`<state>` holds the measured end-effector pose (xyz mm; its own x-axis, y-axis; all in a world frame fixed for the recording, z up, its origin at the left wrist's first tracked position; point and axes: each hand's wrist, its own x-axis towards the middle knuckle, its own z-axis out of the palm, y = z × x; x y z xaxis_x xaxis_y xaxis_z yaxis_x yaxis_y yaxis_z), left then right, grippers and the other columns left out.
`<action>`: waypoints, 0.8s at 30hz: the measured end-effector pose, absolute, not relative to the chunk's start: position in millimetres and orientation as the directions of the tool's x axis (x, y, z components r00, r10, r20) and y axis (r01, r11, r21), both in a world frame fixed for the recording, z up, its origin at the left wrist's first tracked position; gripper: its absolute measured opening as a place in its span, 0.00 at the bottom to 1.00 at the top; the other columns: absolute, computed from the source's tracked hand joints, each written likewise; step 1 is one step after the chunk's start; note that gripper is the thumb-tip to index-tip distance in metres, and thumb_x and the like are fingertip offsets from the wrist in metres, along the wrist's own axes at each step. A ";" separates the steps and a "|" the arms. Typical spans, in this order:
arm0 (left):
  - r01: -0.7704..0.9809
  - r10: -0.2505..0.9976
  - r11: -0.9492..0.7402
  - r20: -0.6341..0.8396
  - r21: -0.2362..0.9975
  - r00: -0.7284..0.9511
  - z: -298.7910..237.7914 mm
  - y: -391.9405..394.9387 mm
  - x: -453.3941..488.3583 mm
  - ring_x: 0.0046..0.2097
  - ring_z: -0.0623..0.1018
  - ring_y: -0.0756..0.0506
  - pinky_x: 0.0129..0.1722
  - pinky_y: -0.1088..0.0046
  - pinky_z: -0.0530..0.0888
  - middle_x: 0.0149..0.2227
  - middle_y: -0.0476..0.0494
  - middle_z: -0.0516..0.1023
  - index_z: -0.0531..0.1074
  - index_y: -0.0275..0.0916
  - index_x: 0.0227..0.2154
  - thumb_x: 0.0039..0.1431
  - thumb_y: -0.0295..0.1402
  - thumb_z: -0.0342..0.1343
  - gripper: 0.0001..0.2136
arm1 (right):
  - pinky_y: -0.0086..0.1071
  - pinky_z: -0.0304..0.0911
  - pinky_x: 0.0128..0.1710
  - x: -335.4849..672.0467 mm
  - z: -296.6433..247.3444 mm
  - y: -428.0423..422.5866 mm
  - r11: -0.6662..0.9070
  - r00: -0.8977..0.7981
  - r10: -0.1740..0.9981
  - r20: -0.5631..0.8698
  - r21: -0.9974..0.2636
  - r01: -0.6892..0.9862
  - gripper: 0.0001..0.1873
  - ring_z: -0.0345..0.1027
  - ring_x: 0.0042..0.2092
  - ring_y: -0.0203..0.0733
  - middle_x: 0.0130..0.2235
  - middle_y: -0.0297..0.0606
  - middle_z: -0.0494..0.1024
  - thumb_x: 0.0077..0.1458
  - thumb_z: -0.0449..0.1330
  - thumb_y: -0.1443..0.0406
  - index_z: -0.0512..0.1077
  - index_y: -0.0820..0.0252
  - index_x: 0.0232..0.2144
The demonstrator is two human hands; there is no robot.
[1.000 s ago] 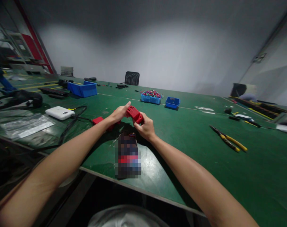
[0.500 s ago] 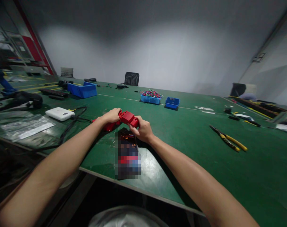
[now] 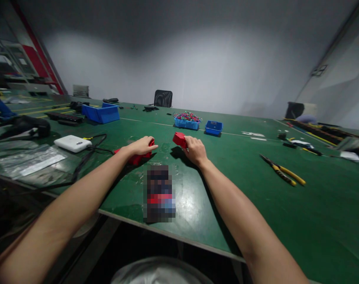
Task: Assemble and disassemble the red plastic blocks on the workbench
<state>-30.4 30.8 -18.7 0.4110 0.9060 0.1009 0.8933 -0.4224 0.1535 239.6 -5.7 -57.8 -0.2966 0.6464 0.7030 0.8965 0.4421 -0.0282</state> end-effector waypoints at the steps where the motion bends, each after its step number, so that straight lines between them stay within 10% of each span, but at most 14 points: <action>1: 0.892 0.904 -0.426 0.099 0.152 0.415 -18.7 30.6 -30.5 0.44 0.75 0.39 0.44 0.66 0.68 0.46 0.32 0.73 0.68 0.35 0.45 0.58 0.50 0.45 0.24 | 0.39 0.58 0.43 247.2 -57.4 -3.9 0.395 -0.279 0.661 0.697 -0.008 0.919 0.20 0.68 0.45 0.52 0.49 0.53 0.74 0.57 0.52 0.61 0.66 0.66 0.50; 8: 0.884 0.896 -0.442 0.108 0.153 0.430 -20.0 28.8 -28.9 0.47 0.74 0.39 0.47 0.67 0.68 0.47 0.32 0.72 0.67 0.35 0.47 0.59 0.49 0.46 0.23 | 0.38 0.57 0.39 301.3 -57.3 -0.1 0.087 0.047 0.692 0.721 -0.148 0.985 0.19 0.66 0.39 0.50 0.42 0.51 0.75 0.56 0.52 0.61 0.67 0.65 0.48; 16: 0.878 0.899 -0.438 0.101 0.191 0.427 -19.2 26.2 -26.9 0.49 0.73 0.36 0.48 0.64 0.67 0.49 0.30 0.71 0.66 0.34 0.49 0.59 0.49 0.46 0.24 | 0.46 0.56 0.49 379.7 -58.2 -3.7 -0.076 0.519 0.432 0.737 -0.544 0.836 0.18 0.61 0.48 0.54 0.45 0.53 0.68 0.50 0.55 0.65 0.62 0.64 0.45; 24: 0.879 0.892 -0.453 0.075 0.151 0.447 -18.1 24.0 -24.4 0.51 0.73 0.37 0.49 0.66 0.67 0.51 0.30 0.70 0.64 0.34 0.51 0.60 0.49 0.45 0.25 | 0.46 0.59 0.53 424.0 -64.1 -9.8 -0.360 0.955 0.206 0.216 -0.890 0.279 0.22 0.65 0.51 0.55 0.47 0.53 0.69 0.45 0.62 0.65 0.62 0.58 0.44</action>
<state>-24.4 24.0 -18.1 0.4466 0.8915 0.0754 0.8786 -0.4529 0.1514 424.0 -9.8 -64.1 0.9545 0.2055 0.2160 0.2790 -0.3601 -0.8902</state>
